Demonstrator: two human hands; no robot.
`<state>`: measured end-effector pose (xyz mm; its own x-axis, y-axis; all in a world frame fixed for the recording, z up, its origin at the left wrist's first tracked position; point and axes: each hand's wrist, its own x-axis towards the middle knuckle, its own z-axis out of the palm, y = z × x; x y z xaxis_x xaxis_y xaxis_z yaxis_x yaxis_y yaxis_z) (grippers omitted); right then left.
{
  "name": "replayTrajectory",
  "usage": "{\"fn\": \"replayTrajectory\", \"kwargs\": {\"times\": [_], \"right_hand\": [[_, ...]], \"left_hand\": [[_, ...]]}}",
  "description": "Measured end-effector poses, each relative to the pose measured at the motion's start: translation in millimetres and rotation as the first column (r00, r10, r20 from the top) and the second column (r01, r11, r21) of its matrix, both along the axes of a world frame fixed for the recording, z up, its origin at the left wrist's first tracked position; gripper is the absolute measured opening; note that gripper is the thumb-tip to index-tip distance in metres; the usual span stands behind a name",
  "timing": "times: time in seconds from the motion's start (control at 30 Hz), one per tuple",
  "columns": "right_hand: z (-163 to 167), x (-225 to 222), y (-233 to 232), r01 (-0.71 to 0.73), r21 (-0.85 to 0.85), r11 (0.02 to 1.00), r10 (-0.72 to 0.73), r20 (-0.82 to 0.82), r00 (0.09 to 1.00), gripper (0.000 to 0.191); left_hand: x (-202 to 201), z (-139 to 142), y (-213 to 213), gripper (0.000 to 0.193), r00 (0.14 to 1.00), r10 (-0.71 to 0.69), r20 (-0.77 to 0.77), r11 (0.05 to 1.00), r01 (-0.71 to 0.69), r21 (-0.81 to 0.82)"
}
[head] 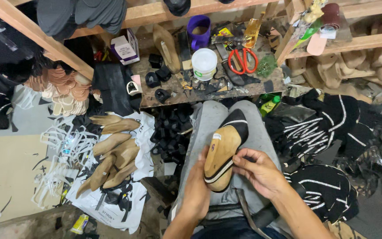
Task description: The person assembles a black high-heeled shoe by inserting a wooden shoe tree, fitting the black fabric upper over the heel, and using pliers to press and secure the upper to the sole. The person repeatedly adjusts and inspects the fit around the heel and sides.
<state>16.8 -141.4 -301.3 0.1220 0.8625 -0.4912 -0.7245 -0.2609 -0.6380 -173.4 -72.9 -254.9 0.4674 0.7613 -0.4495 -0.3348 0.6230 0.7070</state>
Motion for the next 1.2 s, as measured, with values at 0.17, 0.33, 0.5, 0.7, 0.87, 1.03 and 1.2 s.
{"fn": "replayTrajectory", "kwargs": {"times": [0.17, 0.33, 0.5, 0.7, 0.87, 1.03, 1.2], "right_hand": [[8, -29, 21, 0.024, -0.019, 1.0, -0.021, 0.152, 0.988, 0.013], [14, -28, 29, -0.012, -0.023, 1.0, 0.018, 0.299, 0.954, 0.016], [1, -24, 22, 0.087, 0.017, 0.996, -0.088, 0.248, 0.965, 0.015], [-10, -27, 23, 0.147, 0.111, 0.983, -0.166, 0.193, 0.967, 0.009], [2, -29, 23, 0.127, 0.103, 0.987, -0.151, 0.272, 0.95, 0.01], [29, -25, 14, 0.041, -0.067, 0.997, -0.004, 0.474, 0.88, 0.012], [43, -6, 3, 0.001, -0.008, 1.0, 0.004, 0.55, 0.835, 0.012]], "left_hand": [[-12, 29, 8, 0.049, 0.905, 0.198, -0.375, 0.78, 0.086, 0.619], [-12, 10, 33, 0.041, 0.969, 0.128, -0.21, 0.972, -0.08, 0.222], [-19, -14, 40, 0.031, 0.983, 0.11, -0.146, 0.982, -0.085, 0.167], [-26, -28, 48, 0.03, 0.992, 0.061, -0.107, 0.998, -0.061, 0.005], [-27, -26, 49, 0.03, 0.994, 0.072, -0.087, 0.997, -0.075, -0.026], [-21, -15, 42, 0.033, 0.992, 0.06, -0.112, 0.992, -0.046, 0.12], [-15, -6, 37, 0.035, 0.987, 0.04, -0.154, 0.985, -0.013, 0.171]]}}
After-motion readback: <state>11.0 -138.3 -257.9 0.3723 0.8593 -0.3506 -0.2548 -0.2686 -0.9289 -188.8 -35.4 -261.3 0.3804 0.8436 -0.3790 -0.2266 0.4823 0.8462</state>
